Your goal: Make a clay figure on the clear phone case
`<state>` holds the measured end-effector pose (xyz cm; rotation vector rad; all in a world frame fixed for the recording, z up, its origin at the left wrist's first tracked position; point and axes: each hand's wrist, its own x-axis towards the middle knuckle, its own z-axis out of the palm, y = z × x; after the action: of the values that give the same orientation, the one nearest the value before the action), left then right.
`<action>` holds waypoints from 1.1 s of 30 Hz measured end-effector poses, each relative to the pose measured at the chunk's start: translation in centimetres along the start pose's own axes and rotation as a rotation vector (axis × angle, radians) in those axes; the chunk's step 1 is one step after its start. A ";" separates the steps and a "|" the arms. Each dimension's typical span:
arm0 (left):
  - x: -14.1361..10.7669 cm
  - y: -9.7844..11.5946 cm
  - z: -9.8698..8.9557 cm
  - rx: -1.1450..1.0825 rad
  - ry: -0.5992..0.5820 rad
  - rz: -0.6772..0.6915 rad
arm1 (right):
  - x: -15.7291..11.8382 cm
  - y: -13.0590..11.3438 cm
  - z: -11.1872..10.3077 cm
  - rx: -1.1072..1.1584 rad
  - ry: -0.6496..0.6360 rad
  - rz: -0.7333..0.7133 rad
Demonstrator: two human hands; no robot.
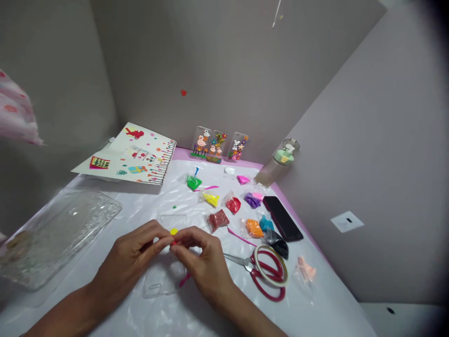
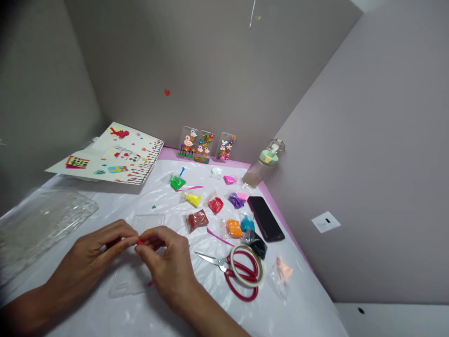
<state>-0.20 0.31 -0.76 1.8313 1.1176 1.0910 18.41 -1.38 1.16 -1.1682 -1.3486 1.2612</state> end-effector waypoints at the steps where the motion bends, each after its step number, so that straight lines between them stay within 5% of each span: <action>1: 0.0 0.0 0.0 0.008 0.008 0.003 | 0.0 0.0 0.0 -0.014 0.006 -0.004; 12: 0.0 0.1 -0.2 0.024 0.015 0.135 | 0.4 0.1 -0.5 0.026 -0.019 0.057; 17: 0.1 0.1 -0.1 0.015 0.012 0.063 | 0.2 0.5 -0.3 0.010 0.008 -0.026; 24: 0.1 -0.3 0.0 0.016 -0.051 -0.022 | 0.0 1.1 -0.7 -0.309 0.025 -0.219; 33: 1.1 -2.3 -2.1 0.335 -0.277 -0.255 | 1.5 2.6 -1.8 -0.638 0.072 -0.087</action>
<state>-2.53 2.45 -1.62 1.9509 1.3784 0.5071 20.15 0.44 -1.31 -1.5415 -1.7898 0.7266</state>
